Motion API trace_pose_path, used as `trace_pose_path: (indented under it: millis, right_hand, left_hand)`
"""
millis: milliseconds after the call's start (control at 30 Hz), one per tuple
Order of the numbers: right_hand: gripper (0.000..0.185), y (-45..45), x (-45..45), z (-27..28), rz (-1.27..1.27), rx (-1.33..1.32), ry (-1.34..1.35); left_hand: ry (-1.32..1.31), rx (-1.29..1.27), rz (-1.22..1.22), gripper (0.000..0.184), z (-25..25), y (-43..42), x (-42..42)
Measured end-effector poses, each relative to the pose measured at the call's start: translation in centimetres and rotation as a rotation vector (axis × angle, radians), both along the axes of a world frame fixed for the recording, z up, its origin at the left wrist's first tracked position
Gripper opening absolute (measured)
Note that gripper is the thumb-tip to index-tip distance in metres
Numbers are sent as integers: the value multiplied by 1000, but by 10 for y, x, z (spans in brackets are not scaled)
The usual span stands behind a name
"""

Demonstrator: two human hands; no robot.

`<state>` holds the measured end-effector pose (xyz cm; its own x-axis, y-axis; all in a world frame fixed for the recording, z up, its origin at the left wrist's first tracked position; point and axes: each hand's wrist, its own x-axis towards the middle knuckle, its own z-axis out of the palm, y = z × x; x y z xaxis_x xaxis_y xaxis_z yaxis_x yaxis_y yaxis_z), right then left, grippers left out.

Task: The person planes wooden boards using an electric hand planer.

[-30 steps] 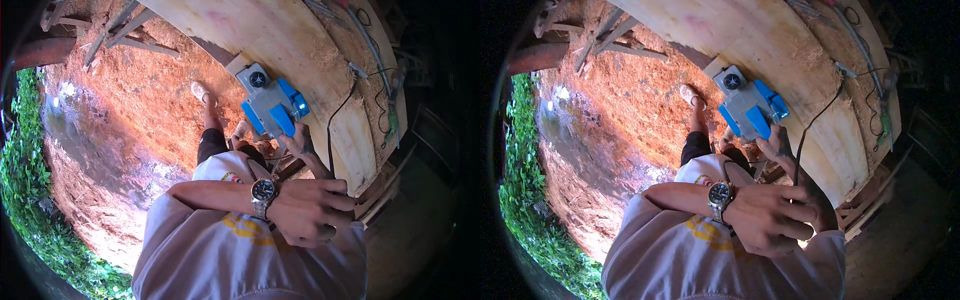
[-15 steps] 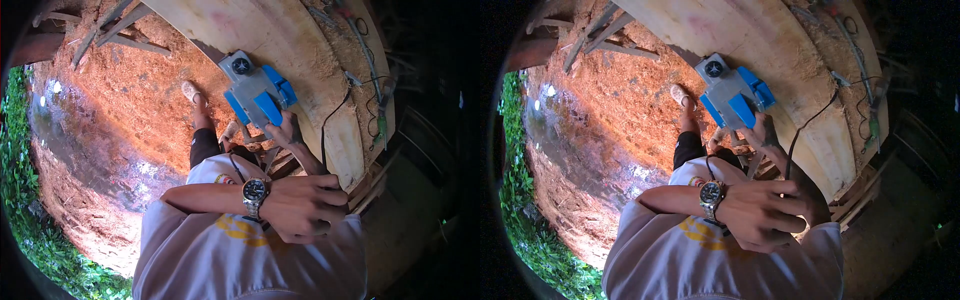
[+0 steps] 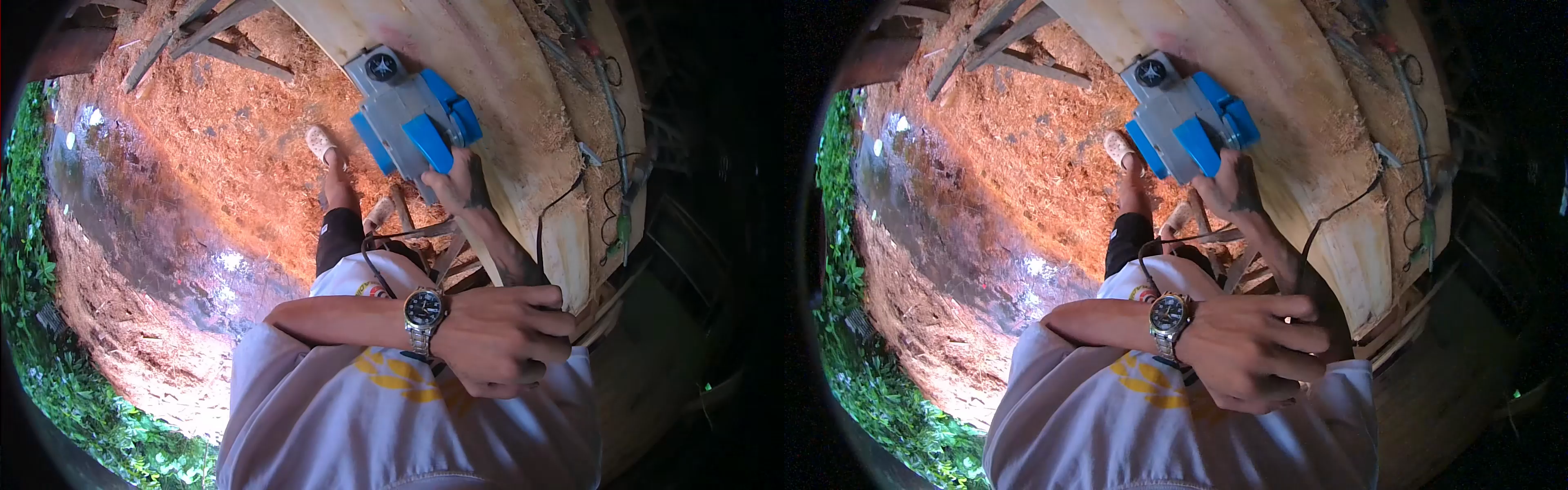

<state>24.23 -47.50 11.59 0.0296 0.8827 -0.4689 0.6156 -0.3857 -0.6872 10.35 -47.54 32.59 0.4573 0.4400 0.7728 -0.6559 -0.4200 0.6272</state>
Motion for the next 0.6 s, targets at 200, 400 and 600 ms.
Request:
trace_pose_path:
  millis: [200, 400, 600]
  right_hand:
    - [24, 100, -63, 21, -18, 164, -60]
    - [28, 178, -105, 24, 11, 165, -43]
    - [28, 238, -134, 20, 31, 253, 19]
  left_hand:
    - [3, -23, 70, 19, -3, 25, -14]
    - [4, -22, 170, 18, -8, 50, -30]
    - [-35, -42, 210, 17, -10, 72, -41]
